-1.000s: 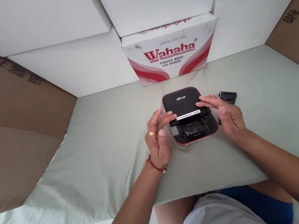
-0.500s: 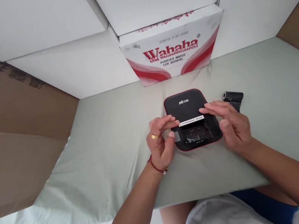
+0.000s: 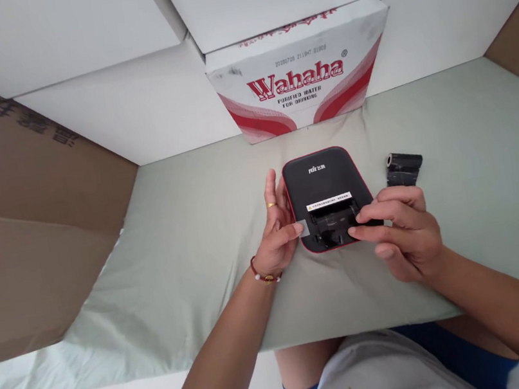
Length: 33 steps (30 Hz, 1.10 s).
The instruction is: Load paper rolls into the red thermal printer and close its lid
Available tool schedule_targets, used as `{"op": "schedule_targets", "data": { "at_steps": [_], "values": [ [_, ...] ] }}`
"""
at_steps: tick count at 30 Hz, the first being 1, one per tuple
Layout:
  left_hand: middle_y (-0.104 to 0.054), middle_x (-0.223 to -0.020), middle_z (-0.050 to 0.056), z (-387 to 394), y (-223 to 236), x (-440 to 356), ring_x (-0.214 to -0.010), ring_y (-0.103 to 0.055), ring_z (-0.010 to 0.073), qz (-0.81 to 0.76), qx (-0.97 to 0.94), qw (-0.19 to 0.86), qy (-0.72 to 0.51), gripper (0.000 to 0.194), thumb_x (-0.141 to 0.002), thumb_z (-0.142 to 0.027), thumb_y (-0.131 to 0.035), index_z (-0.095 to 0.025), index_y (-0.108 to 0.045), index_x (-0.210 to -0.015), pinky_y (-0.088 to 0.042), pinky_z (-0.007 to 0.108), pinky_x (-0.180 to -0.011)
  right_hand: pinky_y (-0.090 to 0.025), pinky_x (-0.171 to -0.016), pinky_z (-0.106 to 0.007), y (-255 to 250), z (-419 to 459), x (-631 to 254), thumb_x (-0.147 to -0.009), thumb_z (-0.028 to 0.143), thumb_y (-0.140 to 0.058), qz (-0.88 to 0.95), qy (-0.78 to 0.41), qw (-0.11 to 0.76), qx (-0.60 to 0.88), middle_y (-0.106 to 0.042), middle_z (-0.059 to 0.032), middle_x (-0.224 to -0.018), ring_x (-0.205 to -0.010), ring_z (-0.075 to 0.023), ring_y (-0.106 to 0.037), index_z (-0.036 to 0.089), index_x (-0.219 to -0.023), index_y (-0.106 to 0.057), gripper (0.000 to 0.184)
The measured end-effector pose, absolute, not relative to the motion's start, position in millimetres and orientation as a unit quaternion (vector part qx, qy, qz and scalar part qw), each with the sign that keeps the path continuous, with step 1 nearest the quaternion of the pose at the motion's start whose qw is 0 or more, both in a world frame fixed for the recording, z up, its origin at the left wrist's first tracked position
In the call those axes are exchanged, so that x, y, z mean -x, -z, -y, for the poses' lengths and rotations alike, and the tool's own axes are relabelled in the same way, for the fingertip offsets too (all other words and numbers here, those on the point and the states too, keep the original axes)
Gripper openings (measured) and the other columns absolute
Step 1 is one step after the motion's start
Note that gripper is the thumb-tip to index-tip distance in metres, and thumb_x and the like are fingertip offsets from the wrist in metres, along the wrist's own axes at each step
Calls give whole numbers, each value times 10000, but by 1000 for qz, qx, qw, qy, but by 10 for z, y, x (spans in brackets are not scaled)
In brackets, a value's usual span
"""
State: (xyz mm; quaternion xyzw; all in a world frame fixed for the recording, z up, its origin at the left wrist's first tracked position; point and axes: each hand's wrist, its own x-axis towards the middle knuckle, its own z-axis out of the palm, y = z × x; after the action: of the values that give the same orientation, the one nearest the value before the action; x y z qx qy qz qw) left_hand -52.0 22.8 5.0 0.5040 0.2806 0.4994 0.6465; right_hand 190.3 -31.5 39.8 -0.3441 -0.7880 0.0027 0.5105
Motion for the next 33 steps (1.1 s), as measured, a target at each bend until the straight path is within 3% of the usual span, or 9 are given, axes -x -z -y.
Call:
{"op": "schedule_targets", "data": {
  "at_steps": [7, 11, 15, 18, 21, 23, 25, 28, 33],
  "values": [
    [-205, -1878, 11, -232, 38, 448, -1743, -236, 305, -263, -507, 654, -497, 1097, -822, -538, -885, -480, -240, -1707, -307, 546, -1401, -576, -873, -505, -428, 312, -1917, -1066, 359, -568, 795, 2, 507, 334, -843, -40, -1042, -1071, -303, -698, 363, -1182, -842, 298],
    [-220, -1873, 24, -252, 84, 440, -1741, -231, 318, -269, -501, 649, -505, 1115, -803, -540, -900, -455, -254, -1708, -303, 557, -1399, -627, -886, -498, -582, 242, -1948, -1067, 317, -575, 816, -108, 488, 290, -845, -40, -971, -1026, -282, -771, 332, -1044, -840, 266],
    [-309, -1840, 27, -264, 110, 417, -1724, -270, 324, -263, -468, 658, -528, 899, -867, -593, -832, -406, -416, -1642, -300, 551, -1399, -653, -816, -463, -926, -34, -2025, -1095, 520, -560, 762, -306, 421, 386, -824, -51, -894, -845, -255, -783, 295, -833, -814, 429],
    [-422, -1778, 68, -287, 116, 394, -1685, -352, 329, -278, -431, 669, -537, 743, -914, -600, -792, -343, -525, -1559, -315, 552, -1387, -613, -654, -409, -1179, -363, -1982, -1026, 696, -596, 728, -381, 261, 506, -784, -45, -779, -654, -222, -725, 262, -825, -815, 526],
    [-507, -1713, 75, -314, 118, 379, -1633, -436, 312, -293, -427, 672, -529, 741, -894, -512, -847, -335, -532, -1541, -361, 533, -1357, -555, -676, -365, -1300, -612, -1799, -1069, 484, -581, 798, -278, 78, 530, -784, -18, -775, -676, -207, -714, 267, -968, -838, 351],
    [-547, -1678, 75, -328, 121, 374, -1604, -473, 307, -294, -431, 669, -530, 744, -884, -499, -861, -337, -535, -1533, -402, 528, -1327, -516, -700, -359, -1295, -679, -1649, -1039, 291, -575, 835, -136, -14, 534, -835, -39, -939, -797, -235, -745, 287, -1105, -837, 270],
    [-579, -1644, 81, -336, 126, 373, -1578, -502, 312, -293, -434, 664, -533, 738, -871, -509, -873, -329, -552, -1511, -439, 534, -1296, -472, -667, -360, -1247, -684, -1528, -996, 214, -586, 843, -41, -79, 531, -845, -73, -1119, -884, -272, -761, 296, -1211, -812, 322],
    [-588, -1632, 85, -344, 141, 373, -1564, -513, 311, -292, -435, 661, -537, 715, -872, -503, -876, -323, -565, -1490, -447, 540, -1288, -431, -618, -363, -1164, -662, -1443, -961, 207, -637, 843, -3, -120, 524, -821, -122, -1221, -935, -308, -770, 253, -1170, -797, 267],
    [-534, -1680, 82, -360, 174, 375, -1596, -472, 304, -288, -460, 641, -543, 694, -891, -505, -850, -318, -555, -1491, -364, 526, -1339, -435, -629, -374, -1131, -672, -1423, -936, 247, -713, 831, 0, -135, 539, -820, -169, -1168, -979, -360, -778, 210, -1139, -751, 210]
  ]
}}
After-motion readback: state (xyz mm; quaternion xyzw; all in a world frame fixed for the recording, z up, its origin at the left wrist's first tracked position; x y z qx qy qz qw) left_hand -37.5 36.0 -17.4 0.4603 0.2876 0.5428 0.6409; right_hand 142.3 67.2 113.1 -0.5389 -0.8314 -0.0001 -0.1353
